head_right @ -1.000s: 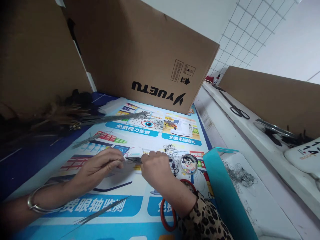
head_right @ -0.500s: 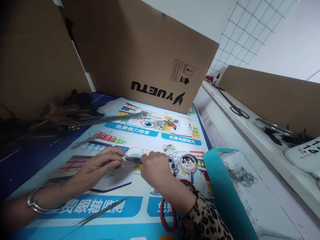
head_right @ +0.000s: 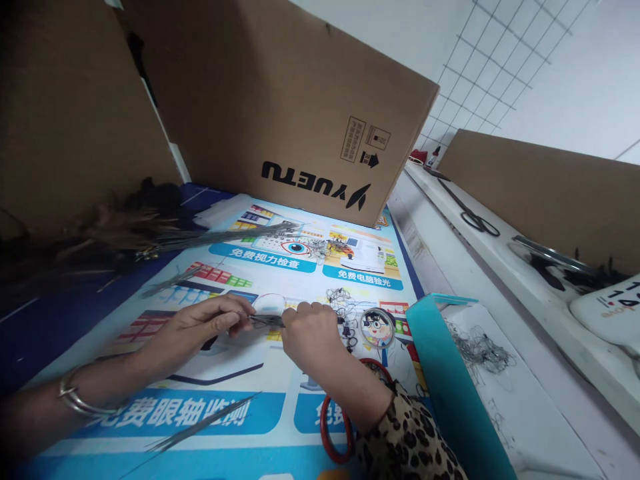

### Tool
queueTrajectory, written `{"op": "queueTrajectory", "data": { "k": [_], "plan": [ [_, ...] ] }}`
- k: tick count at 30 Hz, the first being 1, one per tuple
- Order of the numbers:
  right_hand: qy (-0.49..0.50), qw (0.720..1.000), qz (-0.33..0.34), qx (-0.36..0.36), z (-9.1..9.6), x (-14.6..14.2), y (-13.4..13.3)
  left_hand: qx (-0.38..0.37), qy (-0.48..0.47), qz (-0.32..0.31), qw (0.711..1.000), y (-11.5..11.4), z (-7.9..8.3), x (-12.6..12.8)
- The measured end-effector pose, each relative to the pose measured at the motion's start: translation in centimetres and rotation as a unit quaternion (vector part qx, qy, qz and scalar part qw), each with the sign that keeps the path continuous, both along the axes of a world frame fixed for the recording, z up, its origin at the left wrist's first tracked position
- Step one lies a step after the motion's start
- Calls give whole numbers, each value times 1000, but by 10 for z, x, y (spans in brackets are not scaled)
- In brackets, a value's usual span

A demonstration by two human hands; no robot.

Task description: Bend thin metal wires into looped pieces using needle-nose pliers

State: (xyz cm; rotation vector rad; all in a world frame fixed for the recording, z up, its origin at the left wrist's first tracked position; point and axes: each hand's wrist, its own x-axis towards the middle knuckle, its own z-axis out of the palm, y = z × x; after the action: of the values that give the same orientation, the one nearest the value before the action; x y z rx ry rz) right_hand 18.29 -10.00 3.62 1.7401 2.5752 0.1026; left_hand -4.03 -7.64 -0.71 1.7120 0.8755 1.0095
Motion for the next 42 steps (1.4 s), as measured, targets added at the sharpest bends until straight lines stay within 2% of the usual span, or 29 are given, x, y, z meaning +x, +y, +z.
{"op": "queueTrajectory", "data": {
  "k": [4,9,13,24,32,38,42],
  "plan": [
    [4,1000,-3,-15,2,-1,0,-48,-25,13,998,0,1,0],
    [31,998,-3,-62,4,-3,0,-109,-79,-1,991,3,-7,0],
    [78,992,-3,-101,0,-4,0,-132,-115,-16,984,5,-11,0],
    [177,967,-20,-184,0,-7,1,-185,-155,-22,970,5,-4,1],
    [190,959,-30,-207,-5,-6,4,-244,-185,-37,951,5,-2,2],
    [166,976,-20,-137,-16,-8,2,-240,-173,-32,955,5,-2,4],
    [152,979,-15,-132,-18,-10,1,-245,-184,-29,951,4,0,5]
  ]
}}
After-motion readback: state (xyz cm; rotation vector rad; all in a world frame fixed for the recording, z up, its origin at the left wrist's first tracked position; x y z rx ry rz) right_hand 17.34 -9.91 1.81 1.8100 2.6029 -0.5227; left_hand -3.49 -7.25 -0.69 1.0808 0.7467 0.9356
